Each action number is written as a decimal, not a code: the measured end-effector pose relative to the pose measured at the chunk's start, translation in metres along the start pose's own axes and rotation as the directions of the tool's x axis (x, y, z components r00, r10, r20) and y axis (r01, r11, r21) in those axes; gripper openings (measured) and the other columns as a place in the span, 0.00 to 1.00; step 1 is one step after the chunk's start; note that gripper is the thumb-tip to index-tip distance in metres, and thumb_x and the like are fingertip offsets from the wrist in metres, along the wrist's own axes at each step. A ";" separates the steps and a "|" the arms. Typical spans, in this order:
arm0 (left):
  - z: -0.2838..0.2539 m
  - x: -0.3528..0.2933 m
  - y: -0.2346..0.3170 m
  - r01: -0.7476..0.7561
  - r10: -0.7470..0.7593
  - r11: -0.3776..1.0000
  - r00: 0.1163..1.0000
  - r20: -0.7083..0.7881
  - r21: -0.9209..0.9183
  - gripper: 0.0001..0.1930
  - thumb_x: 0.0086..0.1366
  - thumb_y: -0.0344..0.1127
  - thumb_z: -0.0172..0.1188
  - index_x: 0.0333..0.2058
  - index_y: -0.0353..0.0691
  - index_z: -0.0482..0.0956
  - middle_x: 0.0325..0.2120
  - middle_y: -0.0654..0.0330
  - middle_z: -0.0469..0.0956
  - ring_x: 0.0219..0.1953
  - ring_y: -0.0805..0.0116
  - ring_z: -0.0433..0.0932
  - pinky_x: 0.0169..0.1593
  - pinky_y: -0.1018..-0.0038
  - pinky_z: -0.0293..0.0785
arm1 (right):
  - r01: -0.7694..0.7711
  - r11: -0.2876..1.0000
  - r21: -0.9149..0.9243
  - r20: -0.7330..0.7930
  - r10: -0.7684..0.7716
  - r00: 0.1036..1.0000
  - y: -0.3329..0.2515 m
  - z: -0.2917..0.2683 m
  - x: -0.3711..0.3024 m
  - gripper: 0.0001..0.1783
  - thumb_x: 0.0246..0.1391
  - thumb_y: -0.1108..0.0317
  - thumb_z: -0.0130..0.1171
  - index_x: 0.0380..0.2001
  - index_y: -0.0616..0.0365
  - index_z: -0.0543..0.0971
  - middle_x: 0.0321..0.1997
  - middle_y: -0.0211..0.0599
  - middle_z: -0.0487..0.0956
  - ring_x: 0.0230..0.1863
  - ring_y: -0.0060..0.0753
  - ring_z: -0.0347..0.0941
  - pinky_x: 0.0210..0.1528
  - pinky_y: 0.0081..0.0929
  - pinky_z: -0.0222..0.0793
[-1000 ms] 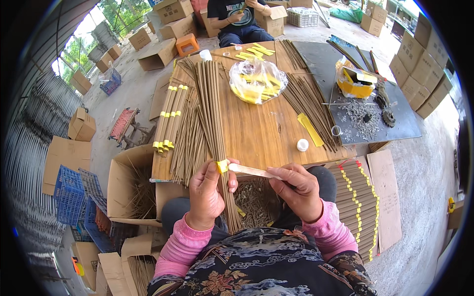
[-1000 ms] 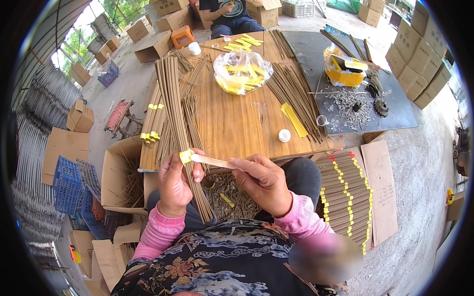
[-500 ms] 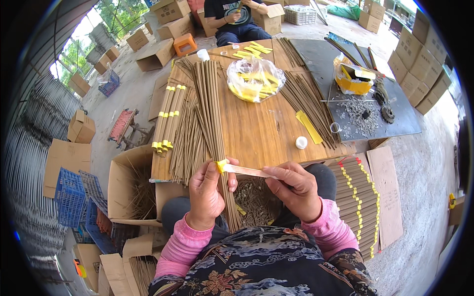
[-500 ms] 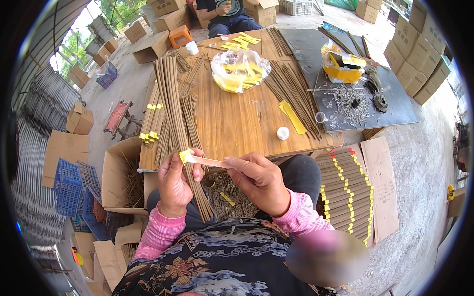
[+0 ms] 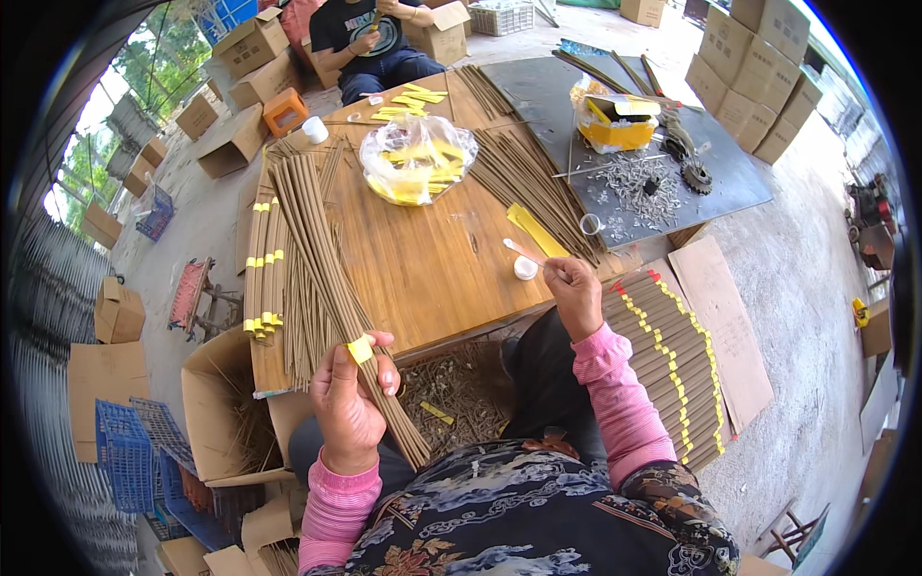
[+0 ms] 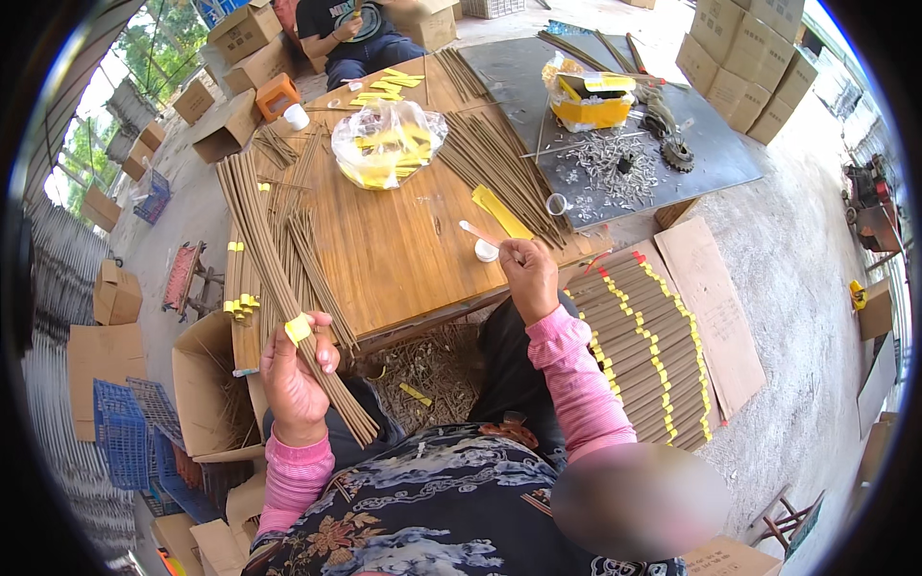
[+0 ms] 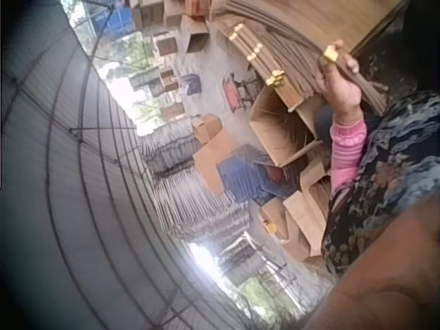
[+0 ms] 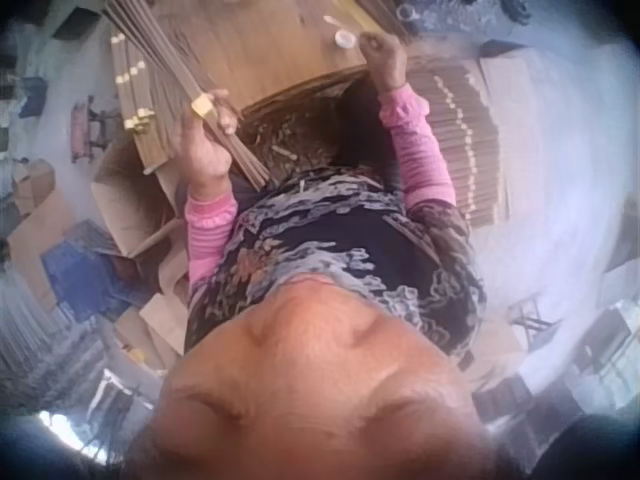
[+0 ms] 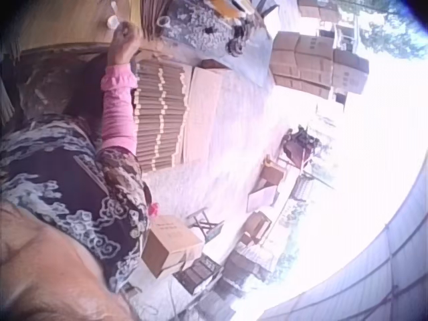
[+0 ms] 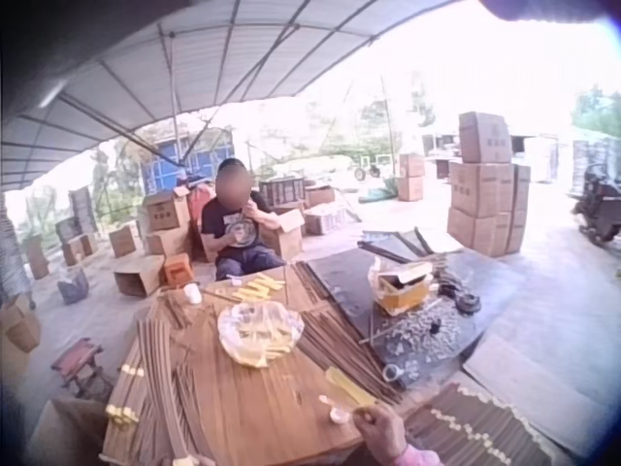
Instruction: The person gathers thin wooden sticks from a cardboard box, aligns them into a bundle, and secures the bundle with a yellow paper band. They apply glue to the band to fasten it and place the finished bundle on the table.
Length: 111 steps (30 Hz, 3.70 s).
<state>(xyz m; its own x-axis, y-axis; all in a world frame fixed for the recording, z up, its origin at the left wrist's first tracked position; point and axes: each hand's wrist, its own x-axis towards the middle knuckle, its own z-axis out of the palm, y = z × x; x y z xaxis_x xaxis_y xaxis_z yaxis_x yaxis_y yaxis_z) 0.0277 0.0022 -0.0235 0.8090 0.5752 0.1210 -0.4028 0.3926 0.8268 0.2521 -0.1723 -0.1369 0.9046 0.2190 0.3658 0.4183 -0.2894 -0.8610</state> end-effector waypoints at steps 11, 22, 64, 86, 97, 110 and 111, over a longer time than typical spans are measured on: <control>0.001 0.008 -0.010 0.032 -0.032 0.999 0.999 -0.007 0.027 0.16 0.65 0.41 0.46 0.36 0.31 0.72 0.35 0.48 0.73 0.22 0.72 0.68 0.23 0.78 0.65 | 0.037 0.969 -0.245 0.036 -0.029 0.999 0.028 0.023 0.003 0.10 0.43 0.67 0.60 0.31 0.57 0.79 0.32 0.40 0.74 0.35 0.39 0.71 0.36 0.29 0.66; 0.007 -0.006 -0.018 -0.168 0.171 0.755 0.984 0.058 0.634 0.14 0.66 0.36 0.44 0.42 0.31 0.69 0.26 0.62 0.71 0.23 0.77 0.68 0.29 0.82 0.67 | 0.299 0.856 0.421 0.399 -0.471 0.787 -0.147 0.009 -0.043 0.47 0.31 0.46 0.68 0.51 0.65 0.64 0.49 0.53 0.65 0.51 0.50 0.61 0.54 0.38 0.58; 0.008 -0.033 0.021 0.228 -0.175 0.969 0.907 0.383 -0.098 0.21 0.64 0.43 0.47 0.44 0.27 0.69 0.33 0.55 0.72 0.22 0.72 0.70 0.23 0.79 0.66 | -0.418 0.566 0.710 0.701 -0.513 0.495 -0.174 0.015 -0.047 0.18 0.44 0.71 0.63 0.42 0.61 0.76 0.41 0.35 0.69 0.43 0.26 0.66 0.47 0.23 0.62; 0.006 -0.035 0.020 -0.237 0.129 0.866 0.956 0.262 0.439 0.17 0.66 0.37 0.43 0.48 0.30 0.66 0.29 0.62 0.71 0.25 0.78 0.68 0.27 0.83 0.66 | -0.612 0.546 0.573 0.819 -0.343 0.460 -0.196 0.016 -0.050 0.10 0.47 0.75 0.52 0.35 0.65 0.71 0.32 0.30 0.70 0.27 0.20 0.71 0.34 0.18 0.68; 0.003 -0.034 0.016 -0.241 0.124 0.862 0.954 0.274 0.447 0.17 0.66 0.35 0.43 0.49 0.30 0.65 0.29 0.61 0.71 0.25 0.78 0.68 0.27 0.83 0.66 | -0.600 0.542 0.588 0.809 -0.382 0.447 -0.186 0.021 -0.049 0.16 0.48 0.75 0.51 0.43 0.65 0.70 0.37 0.33 0.74 0.31 0.25 0.72 0.35 0.23 0.70; 0.003 -0.033 0.016 -0.213 0.082 0.861 0.955 0.287 0.463 0.17 0.66 0.35 0.43 0.51 0.31 0.64 0.29 0.62 0.70 0.25 0.78 0.68 0.28 0.83 0.65 | -0.623 0.533 0.573 0.820 -0.374 0.433 -0.182 0.022 -0.046 0.16 0.48 0.79 0.47 0.43 0.66 0.70 0.36 0.35 0.75 0.31 0.28 0.73 0.35 0.24 0.71; 0.002 -0.032 0.016 -0.210 0.075 0.859 0.953 0.292 0.466 0.17 0.66 0.35 0.43 0.51 0.31 0.64 0.29 0.62 0.70 0.25 0.78 0.68 0.28 0.83 0.65 | -0.630 0.531 0.566 0.824 -0.369 0.430 -0.182 0.021 -0.046 0.16 0.48 0.79 0.47 0.43 0.66 0.70 0.37 0.35 0.75 0.31 0.28 0.73 0.35 0.24 0.71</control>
<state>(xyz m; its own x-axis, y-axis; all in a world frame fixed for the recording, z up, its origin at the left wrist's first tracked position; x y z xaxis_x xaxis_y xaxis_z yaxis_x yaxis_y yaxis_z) -0.0043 -0.0114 -0.0129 0.8664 0.3679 0.3376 -0.3166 -0.1181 0.9412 0.1329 -0.1098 -0.0044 0.1660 0.9689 0.1837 -0.3951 0.2361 -0.8878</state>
